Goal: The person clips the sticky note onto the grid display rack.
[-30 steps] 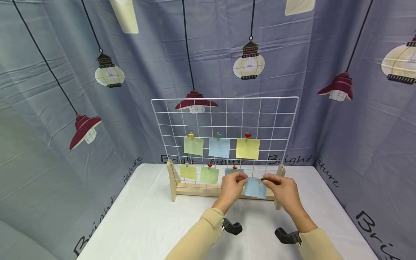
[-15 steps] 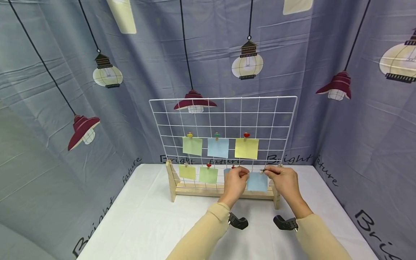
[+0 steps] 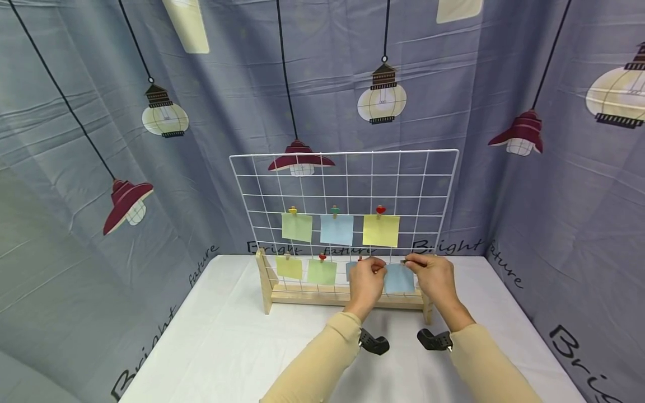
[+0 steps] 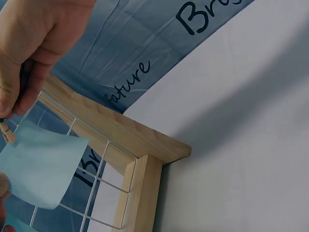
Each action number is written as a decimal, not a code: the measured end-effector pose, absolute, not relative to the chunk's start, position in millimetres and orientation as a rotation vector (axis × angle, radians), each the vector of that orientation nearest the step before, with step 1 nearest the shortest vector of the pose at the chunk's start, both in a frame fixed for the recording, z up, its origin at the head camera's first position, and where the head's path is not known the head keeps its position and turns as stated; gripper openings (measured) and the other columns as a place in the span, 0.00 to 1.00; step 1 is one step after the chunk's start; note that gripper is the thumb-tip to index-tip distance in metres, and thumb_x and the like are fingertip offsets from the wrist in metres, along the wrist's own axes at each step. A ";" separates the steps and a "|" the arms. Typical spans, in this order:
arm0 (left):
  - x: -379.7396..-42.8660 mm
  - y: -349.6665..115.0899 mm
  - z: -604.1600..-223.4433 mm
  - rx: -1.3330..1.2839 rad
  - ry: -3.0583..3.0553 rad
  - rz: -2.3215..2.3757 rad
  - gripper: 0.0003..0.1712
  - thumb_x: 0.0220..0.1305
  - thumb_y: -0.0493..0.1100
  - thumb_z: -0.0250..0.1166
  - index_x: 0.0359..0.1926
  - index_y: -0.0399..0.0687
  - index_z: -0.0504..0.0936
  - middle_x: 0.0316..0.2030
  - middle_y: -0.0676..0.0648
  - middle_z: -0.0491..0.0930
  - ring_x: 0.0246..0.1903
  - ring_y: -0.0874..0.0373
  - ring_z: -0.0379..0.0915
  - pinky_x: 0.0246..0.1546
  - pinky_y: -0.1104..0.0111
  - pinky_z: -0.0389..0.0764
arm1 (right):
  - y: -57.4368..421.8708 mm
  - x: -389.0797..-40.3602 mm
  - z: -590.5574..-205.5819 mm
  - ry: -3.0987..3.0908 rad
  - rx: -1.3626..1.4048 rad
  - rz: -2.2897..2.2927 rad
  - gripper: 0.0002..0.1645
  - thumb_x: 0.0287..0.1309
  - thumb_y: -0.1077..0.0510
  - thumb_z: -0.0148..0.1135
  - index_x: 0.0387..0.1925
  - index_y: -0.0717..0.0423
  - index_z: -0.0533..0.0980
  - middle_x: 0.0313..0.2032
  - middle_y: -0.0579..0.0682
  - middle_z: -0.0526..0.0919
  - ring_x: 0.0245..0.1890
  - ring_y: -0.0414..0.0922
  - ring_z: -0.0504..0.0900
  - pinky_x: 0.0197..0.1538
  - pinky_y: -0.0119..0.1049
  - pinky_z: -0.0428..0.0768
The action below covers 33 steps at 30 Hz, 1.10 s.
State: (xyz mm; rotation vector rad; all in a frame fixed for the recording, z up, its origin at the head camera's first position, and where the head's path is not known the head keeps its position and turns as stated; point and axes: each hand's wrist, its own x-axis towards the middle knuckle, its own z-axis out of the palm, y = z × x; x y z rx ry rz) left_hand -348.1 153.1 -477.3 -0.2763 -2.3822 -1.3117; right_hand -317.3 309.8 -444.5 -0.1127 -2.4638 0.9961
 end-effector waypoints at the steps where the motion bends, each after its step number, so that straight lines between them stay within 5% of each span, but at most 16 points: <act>1: -348.0 153.5 -477.2 -0.273 -2.385 -1.311 0.03 0.62 0.40 0.73 0.35 0.55 0.91 0.29 0.59 0.88 0.27 0.68 0.80 0.27 0.76 0.73 | 309.7 -317.6 -444.6 -2.465 -0.112 0.997 0.12 0.65 0.58 0.70 0.47 0.58 0.88 0.48 0.61 0.89 0.38 0.45 0.81 0.30 0.27 0.73; 24: -347.5 158.1 -477.6 -0.261 -2.352 -1.350 0.03 0.60 0.39 0.74 0.33 0.53 0.90 0.30 0.57 0.89 0.29 0.65 0.82 0.29 0.74 0.75 | 300.3 -320.9 -440.5 -2.499 0.102 0.838 0.12 0.63 0.63 0.69 0.47 0.63 0.87 0.41 0.64 0.90 0.24 0.43 0.80 0.24 0.30 0.70; 33: -349.3 157.8 -478.5 -0.248 -2.340 -1.344 0.02 0.59 0.40 0.75 0.33 0.53 0.90 0.31 0.56 0.90 0.32 0.61 0.85 0.29 0.72 0.77 | 297.4 -321.4 -436.8 -2.517 0.101 0.814 0.13 0.64 0.64 0.68 0.49 0.63 0.86 0.40 0.64 0.90 0.17 0.40 0.71 0.20 0.32 0.65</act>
